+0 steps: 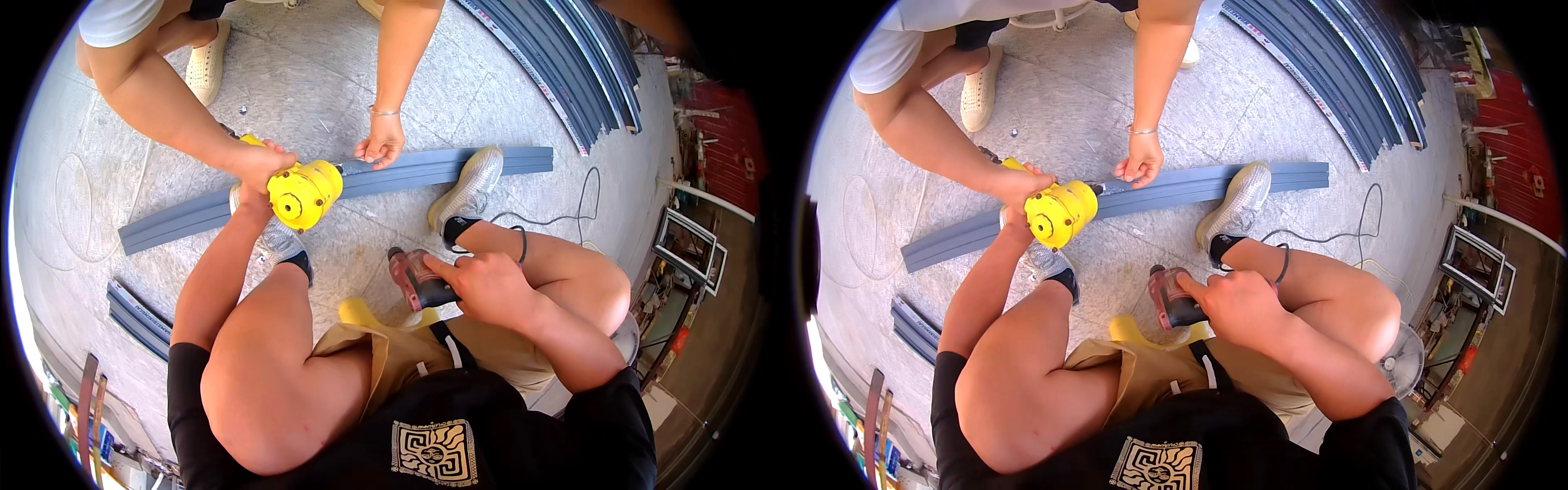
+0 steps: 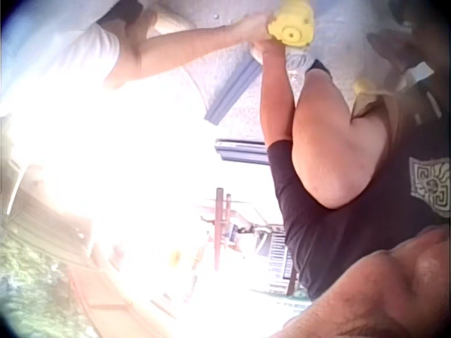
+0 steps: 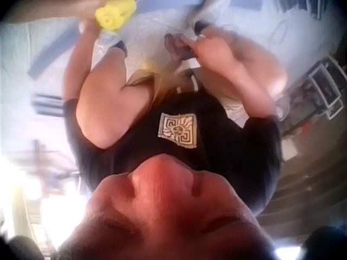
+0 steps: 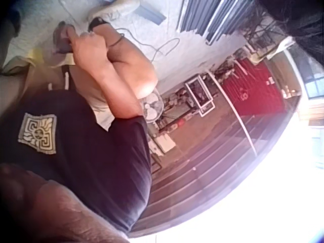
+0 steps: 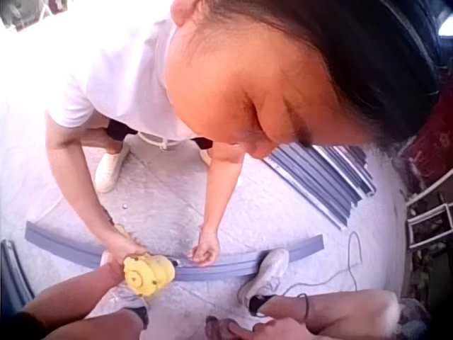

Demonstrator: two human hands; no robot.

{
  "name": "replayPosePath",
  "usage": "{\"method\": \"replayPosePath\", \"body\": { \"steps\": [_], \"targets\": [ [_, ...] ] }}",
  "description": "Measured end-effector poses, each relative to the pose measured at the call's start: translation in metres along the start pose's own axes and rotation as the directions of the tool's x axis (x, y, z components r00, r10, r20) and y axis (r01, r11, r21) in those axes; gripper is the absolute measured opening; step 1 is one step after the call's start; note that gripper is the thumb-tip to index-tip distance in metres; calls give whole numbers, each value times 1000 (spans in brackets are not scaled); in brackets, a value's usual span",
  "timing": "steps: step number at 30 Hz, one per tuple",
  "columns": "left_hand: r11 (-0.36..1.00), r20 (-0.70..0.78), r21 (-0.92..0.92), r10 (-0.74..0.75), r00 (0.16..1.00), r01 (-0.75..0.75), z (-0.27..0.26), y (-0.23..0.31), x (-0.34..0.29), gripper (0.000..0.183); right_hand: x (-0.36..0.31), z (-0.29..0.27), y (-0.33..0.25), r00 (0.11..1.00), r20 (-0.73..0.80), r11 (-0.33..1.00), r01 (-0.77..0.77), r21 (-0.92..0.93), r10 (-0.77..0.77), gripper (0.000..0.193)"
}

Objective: The person uses a drill and pliers to assemble grey metal slats, drilling holes and inserting small metal fasteners while another person assists by holding the assembly and a pneumatic tool.

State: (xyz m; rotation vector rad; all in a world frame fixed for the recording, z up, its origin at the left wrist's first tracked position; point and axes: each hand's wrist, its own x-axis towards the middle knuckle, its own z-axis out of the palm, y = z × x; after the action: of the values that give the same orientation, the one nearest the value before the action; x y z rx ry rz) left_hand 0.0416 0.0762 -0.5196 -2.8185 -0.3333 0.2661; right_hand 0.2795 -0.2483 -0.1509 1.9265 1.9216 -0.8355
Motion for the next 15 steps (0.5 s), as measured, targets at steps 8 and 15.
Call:
{"method": "replayPosePath", "body": {
  "steps": [8, 15],
  "targets": [
    [221, 41, 974, 48, 998, -51, 72, -8, -13, 41, 4, 5, -1, 999, -37, 999, 32, 27, -31, 58],
    [-48, 43, 998, 172, 984, -36, -4, -8, -3, 45, -1, 3, 1, 1000, -19, 1000, 0, 31, 1, 55]
  ]
}}
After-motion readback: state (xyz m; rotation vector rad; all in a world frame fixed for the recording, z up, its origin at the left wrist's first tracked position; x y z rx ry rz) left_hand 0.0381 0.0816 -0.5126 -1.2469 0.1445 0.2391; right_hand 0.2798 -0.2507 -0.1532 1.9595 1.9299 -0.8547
